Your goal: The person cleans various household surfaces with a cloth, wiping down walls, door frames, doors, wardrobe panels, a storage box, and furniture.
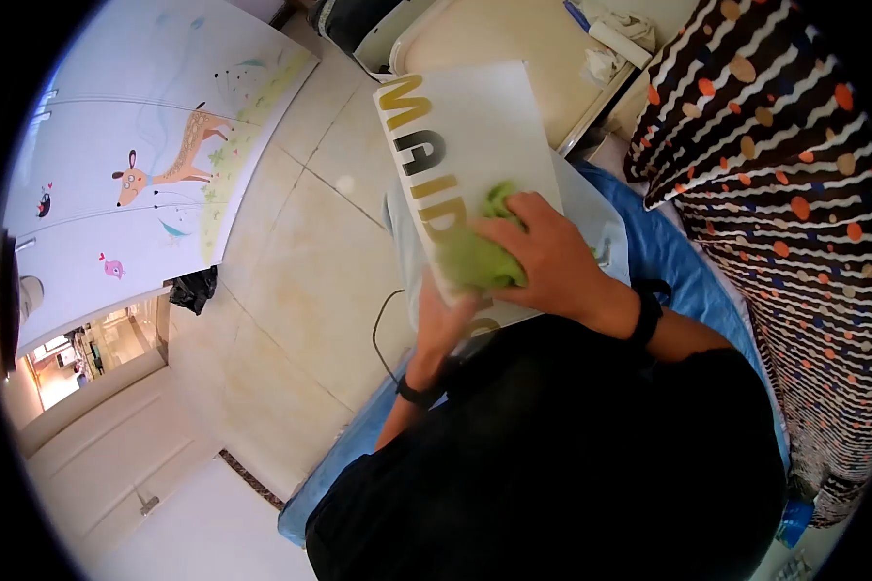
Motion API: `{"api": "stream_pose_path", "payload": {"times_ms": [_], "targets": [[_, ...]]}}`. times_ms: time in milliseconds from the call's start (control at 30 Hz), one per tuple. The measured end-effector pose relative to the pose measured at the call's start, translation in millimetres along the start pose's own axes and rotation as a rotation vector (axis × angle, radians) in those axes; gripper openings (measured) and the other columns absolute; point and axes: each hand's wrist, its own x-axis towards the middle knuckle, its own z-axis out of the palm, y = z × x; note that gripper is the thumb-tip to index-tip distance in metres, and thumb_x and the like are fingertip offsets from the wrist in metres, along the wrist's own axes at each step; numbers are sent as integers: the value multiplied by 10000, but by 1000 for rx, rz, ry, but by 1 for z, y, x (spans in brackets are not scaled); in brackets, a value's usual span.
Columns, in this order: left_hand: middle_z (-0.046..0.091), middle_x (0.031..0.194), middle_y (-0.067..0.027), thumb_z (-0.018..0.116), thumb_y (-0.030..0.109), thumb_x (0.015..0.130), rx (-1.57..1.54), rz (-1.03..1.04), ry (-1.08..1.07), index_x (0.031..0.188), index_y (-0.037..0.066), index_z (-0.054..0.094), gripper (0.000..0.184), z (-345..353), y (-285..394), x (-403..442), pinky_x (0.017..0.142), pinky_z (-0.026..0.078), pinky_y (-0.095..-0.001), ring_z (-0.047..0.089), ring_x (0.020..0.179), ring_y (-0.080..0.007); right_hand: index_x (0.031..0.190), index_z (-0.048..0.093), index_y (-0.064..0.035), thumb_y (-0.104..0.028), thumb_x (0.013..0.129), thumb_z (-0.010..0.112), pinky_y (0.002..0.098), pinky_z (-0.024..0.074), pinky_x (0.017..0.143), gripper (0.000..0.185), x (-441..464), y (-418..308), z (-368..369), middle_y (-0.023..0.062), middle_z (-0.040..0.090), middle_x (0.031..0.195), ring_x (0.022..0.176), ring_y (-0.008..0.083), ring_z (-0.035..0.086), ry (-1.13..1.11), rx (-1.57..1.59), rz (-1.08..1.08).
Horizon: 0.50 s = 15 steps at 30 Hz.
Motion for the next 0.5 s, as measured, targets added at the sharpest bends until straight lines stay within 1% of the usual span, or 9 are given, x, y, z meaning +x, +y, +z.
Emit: {"api": "stream_pose_path", "payload": {"times_ms": [133, 233, 333, 433, 500], "targets": [[520, 1165, -180, 729, 279, 771, -30, -54, -47, 1248, -18, 492, 610, -4, 5, -1, 920, 448, -409, 549, 1051, -310, 1284, 579, -187, -282, 661, 802, 438, 488, 890, 669, 44, -2, 3, 181, 529, 1129, 1049, 390, 546, 57, -20, -114], [532, 1146, -178, 726, 273, 774, -2, -28, -48, 1231, -17, 495, 589, -4, 4, 0, 902, 456, -408, 559, 1029, -308, 1308, 565, -203, -195, 663, 793, 439, 485, 894, 685, 74, 9, 1, 194, 520, 1132, 1107, 397, 534, 194, -93, -102], [544, 1118, -174, 726, 269, 776, 29, -36, -45, 1222, -14, 495, 577, -4, 6, -1, 892, 462, -404, 568, 1013, -305, 1309, 559, -209, -206, 682, 785, 441, 485, 905, 666, 81, 26, -12, 200, 530, 1158, 1107, 398, 539, 200, -97, 49], [561, 1100, -176, 698, 258, 802, 20, -66, -34, 1227, -13, 492, 545, -3, 0, 1, 896, 461, -402, 573, 1011, -303, 1300, 565, -201, -233, 677, 793, 451, 480, 917, 664, 62, 46, -15, 196, 523, 1186, 1100, 399, 545, 168, -139, 176], [572, 1105, -178, 670, 250, 825, 0, -116, -12, 1233, -12, 491, 518, -4, -8, 2, 903, 460, -402, 577, 1019, -300, 1298, 566, -191, -247, 656, 799, 451, 474, 922, 685, 36, 51, -14, 198, 518, 1192, 1115, 398, 536, 94, -182, 204]]}}
